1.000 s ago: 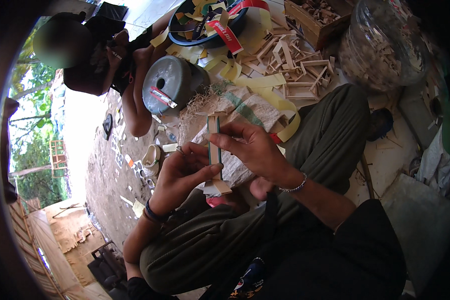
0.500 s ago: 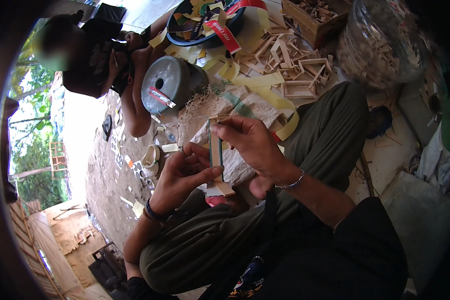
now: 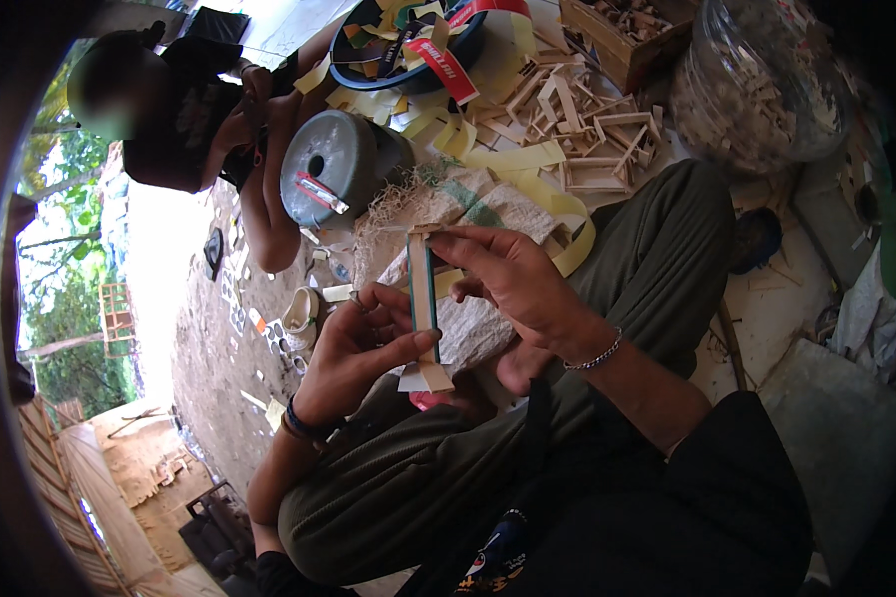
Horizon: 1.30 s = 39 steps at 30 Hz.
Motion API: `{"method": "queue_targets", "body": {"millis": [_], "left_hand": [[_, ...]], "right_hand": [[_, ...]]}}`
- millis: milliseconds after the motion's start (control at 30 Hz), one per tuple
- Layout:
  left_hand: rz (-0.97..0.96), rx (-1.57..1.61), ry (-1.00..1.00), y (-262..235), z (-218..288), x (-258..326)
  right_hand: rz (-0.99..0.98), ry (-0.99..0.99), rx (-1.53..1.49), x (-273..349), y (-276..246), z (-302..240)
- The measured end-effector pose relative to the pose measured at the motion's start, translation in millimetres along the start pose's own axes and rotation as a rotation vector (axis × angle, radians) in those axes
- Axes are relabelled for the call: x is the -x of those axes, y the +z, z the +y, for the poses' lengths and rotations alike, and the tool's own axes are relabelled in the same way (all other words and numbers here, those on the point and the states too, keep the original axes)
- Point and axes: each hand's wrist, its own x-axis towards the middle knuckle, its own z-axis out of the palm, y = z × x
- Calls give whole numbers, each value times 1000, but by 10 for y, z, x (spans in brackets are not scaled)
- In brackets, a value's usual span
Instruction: The person assembles a small rectangular wooden frame by wrapping a teal printed strip around a wooden block and trimming the excess with a red utility knife. They fold the strip around the block, cut the corners, and press the edges to form a finished frame.
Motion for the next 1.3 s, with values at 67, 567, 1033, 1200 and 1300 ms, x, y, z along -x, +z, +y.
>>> {"method": "queue_targets", "body": {"millis": [67,567,1033,1200,1300], "left_hand": [[-6,-5,-3,4,2,-1],[-5,-43,33,-11,-80,-33],[-2,-150,0,23,-86,-44],[14,-114,13,18,-111,-51],[43,-111,7,-7,-115,-40]], "right_hand": [[9,-17,23,8,-4,16],[-27,-25,26,17,-43,83],[89,-254,218,18,98,205],[131,-250,271,-29,120,198],[87,-173,291,-53,78,105]]}}
